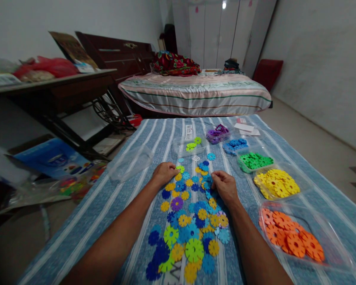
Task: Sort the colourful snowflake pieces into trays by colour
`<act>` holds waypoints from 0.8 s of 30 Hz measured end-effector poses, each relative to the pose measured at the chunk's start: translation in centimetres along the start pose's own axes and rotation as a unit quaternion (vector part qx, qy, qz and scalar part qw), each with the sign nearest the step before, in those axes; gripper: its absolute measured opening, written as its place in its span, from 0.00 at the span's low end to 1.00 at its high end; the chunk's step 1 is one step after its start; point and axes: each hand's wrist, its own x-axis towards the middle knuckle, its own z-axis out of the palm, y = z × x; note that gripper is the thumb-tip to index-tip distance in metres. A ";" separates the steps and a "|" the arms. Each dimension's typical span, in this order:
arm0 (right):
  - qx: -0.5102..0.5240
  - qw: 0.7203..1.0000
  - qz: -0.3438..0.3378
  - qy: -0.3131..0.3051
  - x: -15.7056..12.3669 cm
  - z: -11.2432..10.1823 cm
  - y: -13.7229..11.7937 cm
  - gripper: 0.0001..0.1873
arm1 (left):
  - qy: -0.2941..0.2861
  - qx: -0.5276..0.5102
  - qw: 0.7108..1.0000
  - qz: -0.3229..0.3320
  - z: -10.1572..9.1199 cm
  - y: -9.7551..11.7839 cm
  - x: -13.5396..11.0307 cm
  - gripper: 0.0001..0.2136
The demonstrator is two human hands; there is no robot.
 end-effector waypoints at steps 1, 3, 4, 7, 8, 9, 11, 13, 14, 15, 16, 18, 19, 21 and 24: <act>-0.001 1.000 -0.001 0.000 0.0 0.0 0.0 0.22 | 0.001 -0.001 1.000 -0.004 0.1 0.2 0.1 0.04; -0.003 1.000 -0.003 -0.002 0.0 0.0 -0.1 0.22 | 0.005 -0.015 1.000 -0.008 0.2 0.5 0.4 0.04; -0.005 1.000 -0.005 -0.002 0.0 0.0 -0.1 0.22 | 0.006 -0.026 1.000 -0.008 0.3 0.5 0.6 0.05; -0.004 1.000 -0.006 -0.002 0.1 0.0 0.0 0.22 | 0.007 -0.076 0.997 -0.010 0.4 0.2 0.8 0.07; -0.002 1.000 -0.006 -0.002 0.2 0.0 0.0 0.21 | 0.007 -0.099 0.995 -0.011 0.4 0.1 0.8 0.07; -0.001 1.000 -0.006 -0.003 0.2 0.1 0.1 0.21 | 0.007 -0.124 0.992 -0.014 0.4 0.0 0.7 0.07; 0.003 1.000 -0.007 -0.004 0.3 0.1 0.2 0.21 | 0.004 -0.178 0.984 -0.021 0.4 -0.1 0.4 0.08; 0.003 1.000 -0.006 -0.006 0.3 0.1 0.2 0.20 | -0.003 -0.232 0.972 -0.029 0.1 0.1 0.1 0.10; 0.002 1.000 -0.006 -0.007 0.3 0.1 0.2 0.20 | -0.005 -0.257 0.966 -0.034 -0.1 0.4 0.0 0.11; 0.000 1.000 -0.005 -0.008 0.3 0.1 0.2 0.20 | -0.006 -0.281 0.959 -0.039 -0.3 0.8 0.1 0.12; -0.002 1.000 -0.004 -0.010 0.3 0.1 0.1 0.20 | -0.005 -0.303 0.952 -0.045 -0.6 1.3 0.3 0.13; -0.005 1.000 -0.002 -0.012 0.3 0.1 0.0 0.20 | 0.004 -0.345 0.937 -0.054 -1.3 2.6 1.2 0.13; -0.006 1.000 -0.001 -0.011 0.3 0.1 -0.1 0.19 | 0.012 -0.366 0.929 -0.058 -1.6 3.3 1.8 0.12; -0.006 1.000 0.000 -0.008 0.3 0.1 -0.2 0.19 | 0.031 -0.408 0.910 -0.064 -2.2 4.5 3.0 0.12; -0.006 1.000 0.001 -0.006 0.2 0.1 -0.4 0.20 | 0.057 -0.447 0.890 -0.073 -2.6 5.5 4.1 0.11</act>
